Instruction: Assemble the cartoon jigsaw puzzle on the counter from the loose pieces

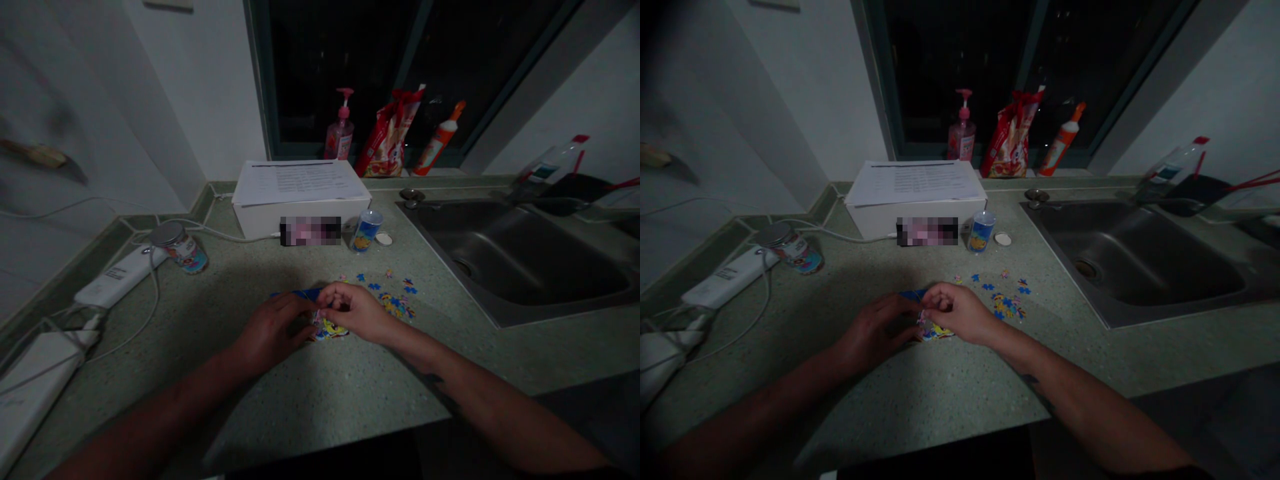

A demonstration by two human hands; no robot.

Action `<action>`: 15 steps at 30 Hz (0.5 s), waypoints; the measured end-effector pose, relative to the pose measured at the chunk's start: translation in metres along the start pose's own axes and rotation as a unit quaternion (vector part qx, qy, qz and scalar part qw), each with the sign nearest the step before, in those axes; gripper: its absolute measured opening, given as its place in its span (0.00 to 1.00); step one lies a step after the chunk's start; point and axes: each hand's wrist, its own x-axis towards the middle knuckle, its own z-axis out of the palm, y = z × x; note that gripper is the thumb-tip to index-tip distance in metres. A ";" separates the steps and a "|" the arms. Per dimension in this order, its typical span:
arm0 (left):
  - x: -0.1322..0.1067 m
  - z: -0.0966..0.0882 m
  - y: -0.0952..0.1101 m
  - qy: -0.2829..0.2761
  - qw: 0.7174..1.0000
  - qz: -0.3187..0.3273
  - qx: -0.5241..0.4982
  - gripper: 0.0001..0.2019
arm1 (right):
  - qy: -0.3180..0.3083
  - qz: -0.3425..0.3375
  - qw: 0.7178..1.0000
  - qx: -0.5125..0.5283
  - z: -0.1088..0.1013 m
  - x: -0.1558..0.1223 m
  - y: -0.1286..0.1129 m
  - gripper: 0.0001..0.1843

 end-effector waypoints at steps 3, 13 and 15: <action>0.001 -0.001 0.001 0.001 1.000 -0.001 0.001 0.13 | 0.005 -0.001 1.000 0.000 0.000 0.000 -0.001 0.08; 0.001 0.000 0.001 0.015 1.000 0.013 -0.002 0.15 | 0.004 0.008 1.000 0.011 -0.001 0.001 0.003 0.10; 0.001 0.001 0.001 0.018 1.000 0.021 -0.009 0.19 | 0.000 0.004 1.000 0.021 -0.001 0.001 0.004 0.11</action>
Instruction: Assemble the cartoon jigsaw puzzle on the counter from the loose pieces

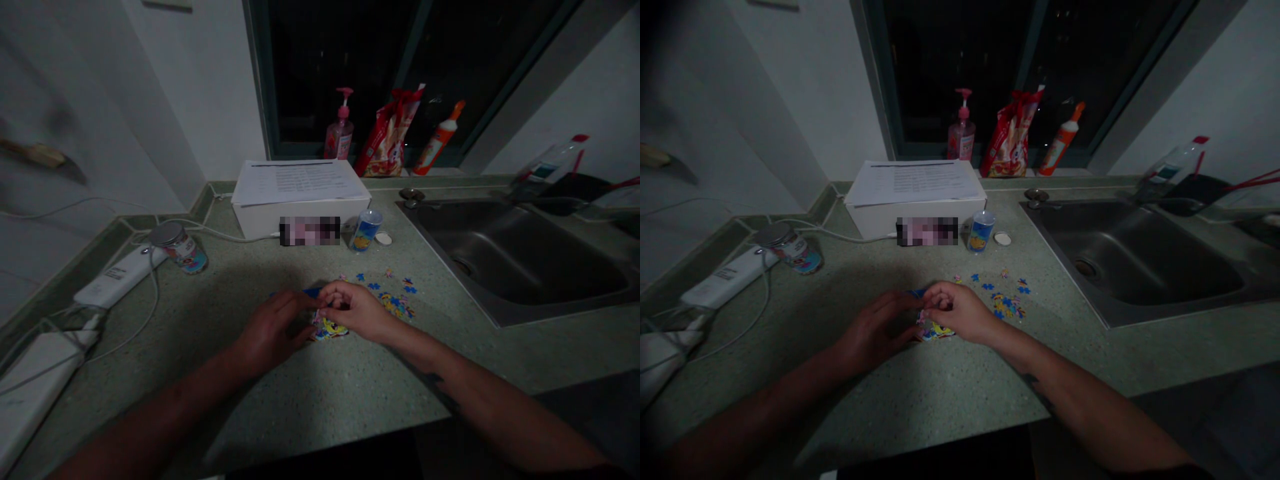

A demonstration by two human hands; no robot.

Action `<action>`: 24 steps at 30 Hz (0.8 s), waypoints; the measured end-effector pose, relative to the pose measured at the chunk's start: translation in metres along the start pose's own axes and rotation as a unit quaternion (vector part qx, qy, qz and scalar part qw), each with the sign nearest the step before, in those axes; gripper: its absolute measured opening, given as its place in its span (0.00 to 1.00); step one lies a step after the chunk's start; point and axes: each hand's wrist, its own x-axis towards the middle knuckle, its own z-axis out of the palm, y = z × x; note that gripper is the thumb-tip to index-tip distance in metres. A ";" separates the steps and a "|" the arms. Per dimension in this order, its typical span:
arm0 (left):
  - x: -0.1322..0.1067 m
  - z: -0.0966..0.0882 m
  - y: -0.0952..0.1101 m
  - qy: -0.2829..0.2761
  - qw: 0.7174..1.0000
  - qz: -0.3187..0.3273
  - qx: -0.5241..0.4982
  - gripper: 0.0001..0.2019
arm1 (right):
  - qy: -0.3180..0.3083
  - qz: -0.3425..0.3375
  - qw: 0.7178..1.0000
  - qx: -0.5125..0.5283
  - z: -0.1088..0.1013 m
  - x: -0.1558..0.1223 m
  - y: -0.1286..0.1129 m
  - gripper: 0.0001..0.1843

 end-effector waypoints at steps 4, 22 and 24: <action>0.000 0.001 -0.001 0.008 1.000 0.008 0.002 0.22 | -0.006 -0.007 1.000 0.009 0.000 0.000 0.000 0.12; 0.001 -0.001 0.001 0.002 1.000 0.016 0.017 0.18 | -0.013 -0.002 0.999 0.033 -0.001 -0.001 0.001 0.16; 0.001 -0.001 0.001 0.001 1.000 0.020 0.018 0.16 | -0.012 -0.003 0.999 0.034 0.000 -0.001 0.001 0.16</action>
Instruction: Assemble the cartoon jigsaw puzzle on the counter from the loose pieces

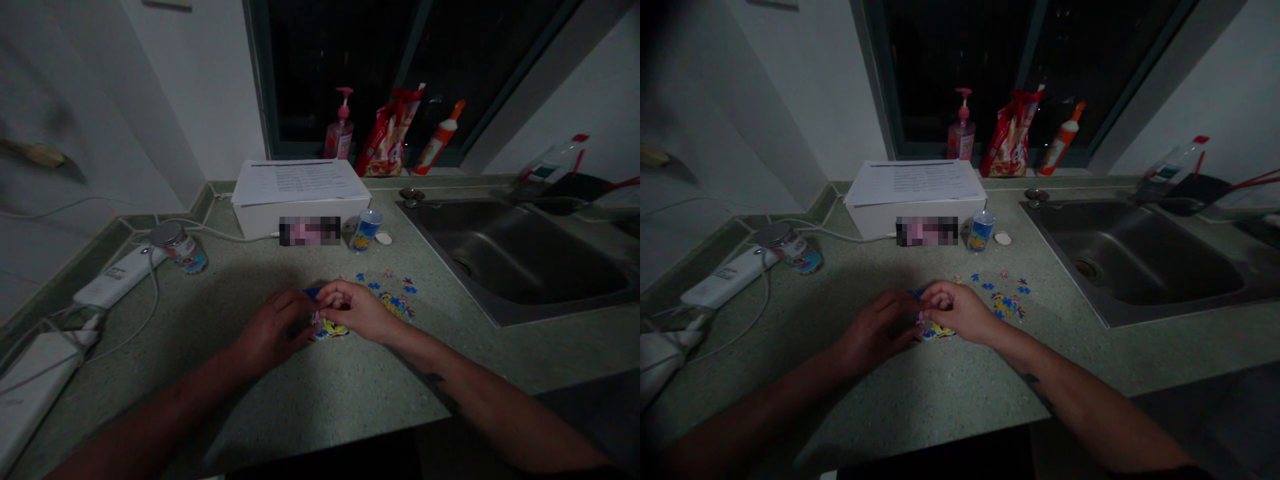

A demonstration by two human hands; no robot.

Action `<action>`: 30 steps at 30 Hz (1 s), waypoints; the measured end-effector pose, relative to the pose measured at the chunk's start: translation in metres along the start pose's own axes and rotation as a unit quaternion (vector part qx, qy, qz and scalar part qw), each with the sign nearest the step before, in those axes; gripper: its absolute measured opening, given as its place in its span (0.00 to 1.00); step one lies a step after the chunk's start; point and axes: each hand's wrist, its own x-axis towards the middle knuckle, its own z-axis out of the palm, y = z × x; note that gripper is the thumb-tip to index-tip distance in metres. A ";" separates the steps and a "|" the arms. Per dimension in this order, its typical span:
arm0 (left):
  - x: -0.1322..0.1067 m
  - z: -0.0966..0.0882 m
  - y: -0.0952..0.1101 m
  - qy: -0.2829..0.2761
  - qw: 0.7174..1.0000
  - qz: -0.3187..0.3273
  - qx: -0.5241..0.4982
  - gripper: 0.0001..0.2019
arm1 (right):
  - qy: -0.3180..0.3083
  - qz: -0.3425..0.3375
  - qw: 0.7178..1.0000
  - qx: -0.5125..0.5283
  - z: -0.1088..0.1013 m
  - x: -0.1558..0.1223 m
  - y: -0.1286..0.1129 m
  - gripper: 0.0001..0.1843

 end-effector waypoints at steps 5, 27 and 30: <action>0.000 0.000 -0.001 0.008 1.000 -0.014 -0.005 0.17 | 0.025 -0.009 0.997 -0.074 0.000 -0.001 -0.004 0.09; 0.000 0.002 -0.003 -0.001 0.998 -0.070 0.000 0.18 | 0.016 -0.168 0.904 -0.393 -0.005 -0.014 -0.017 0.11; 0.000 0.002 -0.003 -0.001 0.996 -0.085 -0.008 0.18 | 0.014 -0.173 0.904 -0.390 -0.004 -0.014 -0.017 0.11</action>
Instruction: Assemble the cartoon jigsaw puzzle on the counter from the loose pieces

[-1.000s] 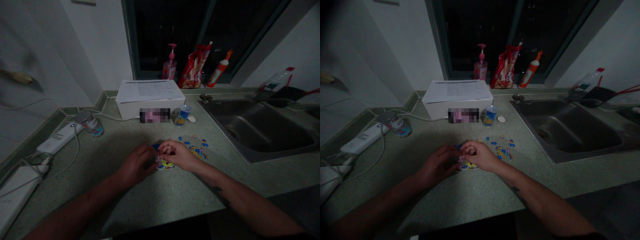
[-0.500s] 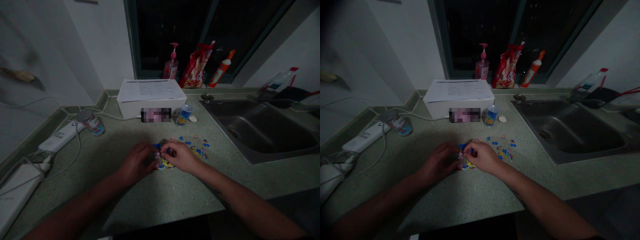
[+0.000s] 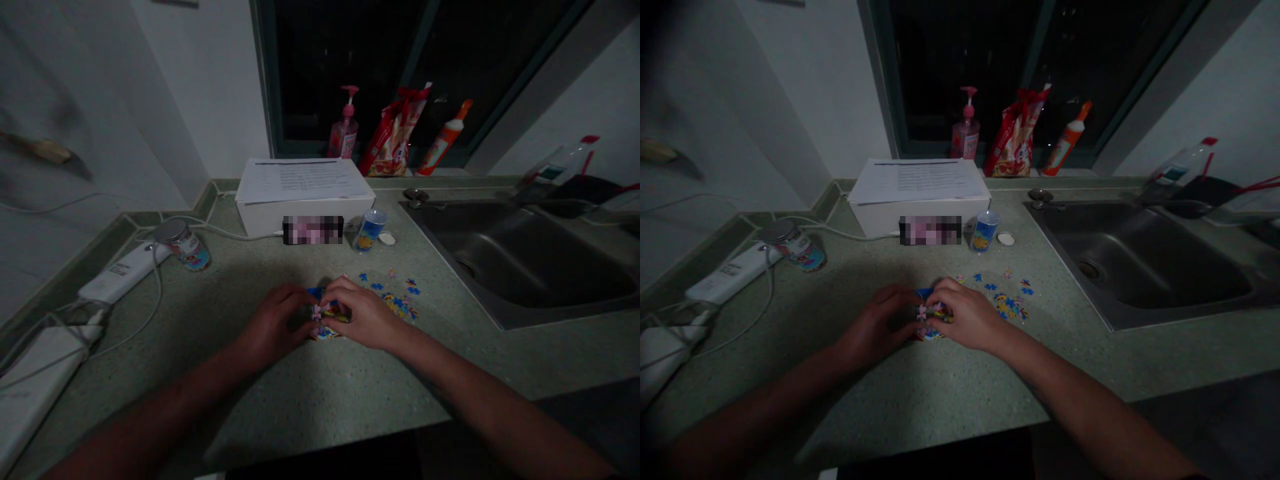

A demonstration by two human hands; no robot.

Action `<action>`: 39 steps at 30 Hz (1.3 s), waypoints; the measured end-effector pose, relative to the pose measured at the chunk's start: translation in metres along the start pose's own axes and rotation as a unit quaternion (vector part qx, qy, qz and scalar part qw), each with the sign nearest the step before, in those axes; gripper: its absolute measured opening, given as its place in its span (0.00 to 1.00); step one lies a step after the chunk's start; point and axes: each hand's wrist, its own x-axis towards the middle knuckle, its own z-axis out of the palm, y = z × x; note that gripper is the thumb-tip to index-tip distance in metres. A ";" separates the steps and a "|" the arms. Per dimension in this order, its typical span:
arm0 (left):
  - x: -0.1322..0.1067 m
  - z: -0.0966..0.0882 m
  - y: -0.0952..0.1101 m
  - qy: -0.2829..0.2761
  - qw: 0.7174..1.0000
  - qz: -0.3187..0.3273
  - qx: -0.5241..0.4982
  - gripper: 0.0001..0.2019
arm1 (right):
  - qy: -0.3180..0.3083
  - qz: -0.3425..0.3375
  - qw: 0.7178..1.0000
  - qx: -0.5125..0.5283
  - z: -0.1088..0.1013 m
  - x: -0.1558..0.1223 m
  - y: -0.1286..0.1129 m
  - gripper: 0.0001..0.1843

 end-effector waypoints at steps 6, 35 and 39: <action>0.000 0.001 0.000 0.005 1.000 -0.012 -0.007 0.18 | 0.015 -0.011 1.000 0.014 0.001 0.001 0.000 0.08; 0.002 -0.006 -0.001 0.020 0.998 -0.036 0.056 0.09 | 0.007 -0.020 0.996 -0.083 0.008 0.005 0.009 0.08; 0.002 -0.007 -0.002 0.025 0.997 -0.037 0.061 0.09 | -0.015 -0.018 0.995 -0.094 0.008 0.008 0.005 0.08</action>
